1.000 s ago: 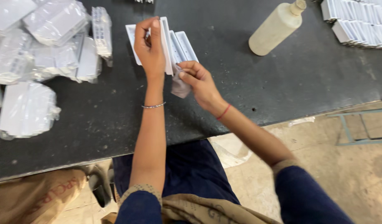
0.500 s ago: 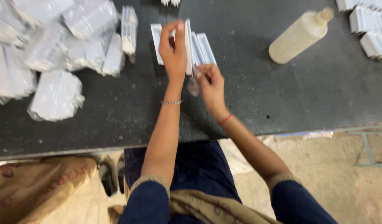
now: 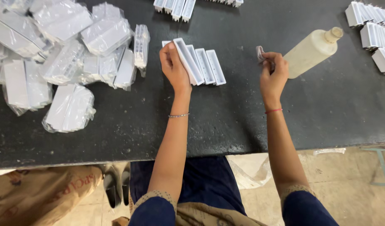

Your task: The person wipes several small white plastic trays with a cloth, then picks up a wrapped tray, removes the plastic wrap, and places the unwrapped tray on the table. The person repeats the unwrapping and placement for another tray.

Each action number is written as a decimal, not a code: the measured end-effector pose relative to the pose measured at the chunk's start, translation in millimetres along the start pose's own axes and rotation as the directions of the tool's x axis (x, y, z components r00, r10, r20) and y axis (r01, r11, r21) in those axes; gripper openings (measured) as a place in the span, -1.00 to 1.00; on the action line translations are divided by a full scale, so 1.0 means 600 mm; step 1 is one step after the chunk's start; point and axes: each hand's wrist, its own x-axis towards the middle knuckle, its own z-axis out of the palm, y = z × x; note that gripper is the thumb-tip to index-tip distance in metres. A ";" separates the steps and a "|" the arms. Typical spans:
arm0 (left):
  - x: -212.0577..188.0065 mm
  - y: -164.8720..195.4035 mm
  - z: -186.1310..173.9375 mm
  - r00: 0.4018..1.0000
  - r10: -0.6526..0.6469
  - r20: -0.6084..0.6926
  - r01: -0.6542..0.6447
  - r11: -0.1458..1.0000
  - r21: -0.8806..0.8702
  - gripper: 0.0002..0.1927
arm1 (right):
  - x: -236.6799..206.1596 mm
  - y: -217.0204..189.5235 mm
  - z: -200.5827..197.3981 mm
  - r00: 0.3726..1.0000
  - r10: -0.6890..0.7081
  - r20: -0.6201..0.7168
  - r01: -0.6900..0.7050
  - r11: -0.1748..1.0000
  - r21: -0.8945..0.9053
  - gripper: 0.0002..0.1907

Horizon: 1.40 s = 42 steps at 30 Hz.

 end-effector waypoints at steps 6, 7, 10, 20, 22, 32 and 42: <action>-0.007 -0.022 -0.011 0.994 -0.082 0.076 0.087 0.994 -0.063 -0.63 | -0.039 -0.054 0.037 0.982 -0.091 0.163 0.071 0.990 0.123 -0.73; -0.006 -0.020 -0.010 0.991 -0.105 0.079 0.111 0.992 -0.068 -0.63 | -0.045 -0.075 0.044 0.942 0.066 0.330 -0.173 0.935 0.308 -0.73; 0.004 -0.011 -0.010 0.984 -0.154 0.087 0.164 0.977 -0.133 -0.62 | -0.055 -0.139 0.052 0.890 -0.100 0.445 -0.187 0.810 0.556 -0.66; 0.007 -0.031 -0.006 0.936 -0.307 0.172 0.339 0.918 -0.206 -0.56 | -0.062 -0.184 0.072 0.904 -0.079 0.419 -0.184 0.814 0.551 -0.68; 0.029 -0.034 0.011 0.955 -0.215 0.203 0.236 0.968 -0.082 -0.54 | -0.044 -0.179 0.083 0.909 -0.118 0.400 -0.150 0.803 0.577 -0.73; 0.147 -0.044 -0.085 0.896 -0.031 0.443 -0.217 0.840 0.497 -0.41 | 0.086 -0.083 0.208 0.953 -0.117 0.278 0.002 0.924 0.384 -0.80; 0.186 -0.046 -0.091 0.898 -0.159 0.410 -0.089 0.847 0.524 -0.38 | 0.198 -0.002 0.380 0.968 0.027 0.249 -0.053 0.994 0.100 -0.80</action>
